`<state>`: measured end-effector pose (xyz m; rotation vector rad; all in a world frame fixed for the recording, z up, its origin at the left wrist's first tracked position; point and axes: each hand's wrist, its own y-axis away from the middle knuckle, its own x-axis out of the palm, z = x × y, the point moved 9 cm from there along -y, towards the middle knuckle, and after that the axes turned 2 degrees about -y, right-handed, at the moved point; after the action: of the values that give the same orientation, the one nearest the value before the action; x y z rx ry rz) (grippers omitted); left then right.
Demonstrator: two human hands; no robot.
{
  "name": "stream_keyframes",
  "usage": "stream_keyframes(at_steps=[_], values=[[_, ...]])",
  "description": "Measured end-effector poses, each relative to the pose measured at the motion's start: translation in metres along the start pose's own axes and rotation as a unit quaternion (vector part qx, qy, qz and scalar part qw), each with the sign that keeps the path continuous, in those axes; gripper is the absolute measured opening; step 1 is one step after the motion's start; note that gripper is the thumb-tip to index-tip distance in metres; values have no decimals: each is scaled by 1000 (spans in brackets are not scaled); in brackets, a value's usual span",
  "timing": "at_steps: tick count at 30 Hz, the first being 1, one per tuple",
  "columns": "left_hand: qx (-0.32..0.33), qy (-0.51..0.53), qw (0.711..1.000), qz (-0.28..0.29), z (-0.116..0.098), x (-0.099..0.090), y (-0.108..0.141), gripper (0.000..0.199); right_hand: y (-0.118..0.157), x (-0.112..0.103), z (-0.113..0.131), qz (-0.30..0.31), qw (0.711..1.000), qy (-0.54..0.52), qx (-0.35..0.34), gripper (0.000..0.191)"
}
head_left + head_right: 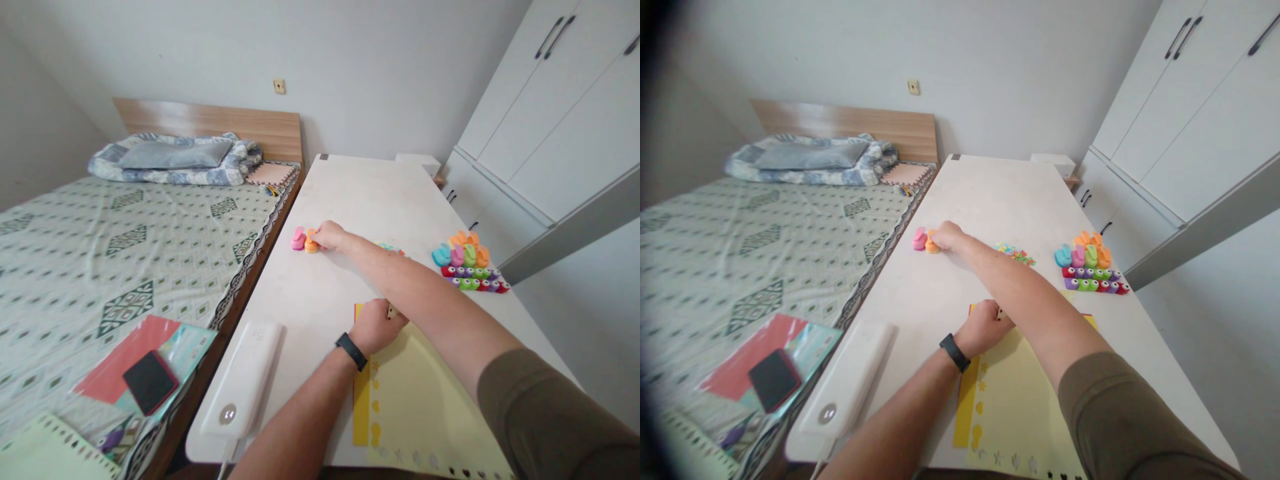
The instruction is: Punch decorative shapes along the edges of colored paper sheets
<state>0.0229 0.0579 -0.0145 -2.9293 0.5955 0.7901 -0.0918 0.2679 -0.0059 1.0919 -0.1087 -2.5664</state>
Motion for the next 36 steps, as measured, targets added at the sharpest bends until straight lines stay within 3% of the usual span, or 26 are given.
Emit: stream_keyframes(at_steps=[8, 11, 14, 18, 23, 26, 31, 36], values=[[-1, 8, 1000, 11, 1, 3, 0, 34, -1, -15, 1, -13, 1000, -4, -7, 27], [-8, 15, 1000, 24, 4, 6, 0, 40, 4, -40, 0, -30, 999, -10, -23, 26], [-16, 23, 999, 27, 6, 7, 0, 39, 14, -78, -13, -57, 998, -9, -40, 24], [-10, 31, 999, 23, 4, 6, 0, 36, 34, -148, -59, -111, 993, 23, -27, 25], [-12, 27, 999, 17, 4, 3, -1, 36, 71, -250, -148, -201, 970, 125, 60, 28], [-8, 18, 1000, 17, 2, 3, -1, 37, 93, -294, -200, -227, 948, 188, 123, 24], [-18, 22, 999, 18, 4, 4, -2, 38, 117, -324, -261, -229, 923, 241, 196, 23], [-24, 34, 999, 21, 5, 4, -1, 38, 124, -333, -290, -247, 907, 251, 229, 21]])
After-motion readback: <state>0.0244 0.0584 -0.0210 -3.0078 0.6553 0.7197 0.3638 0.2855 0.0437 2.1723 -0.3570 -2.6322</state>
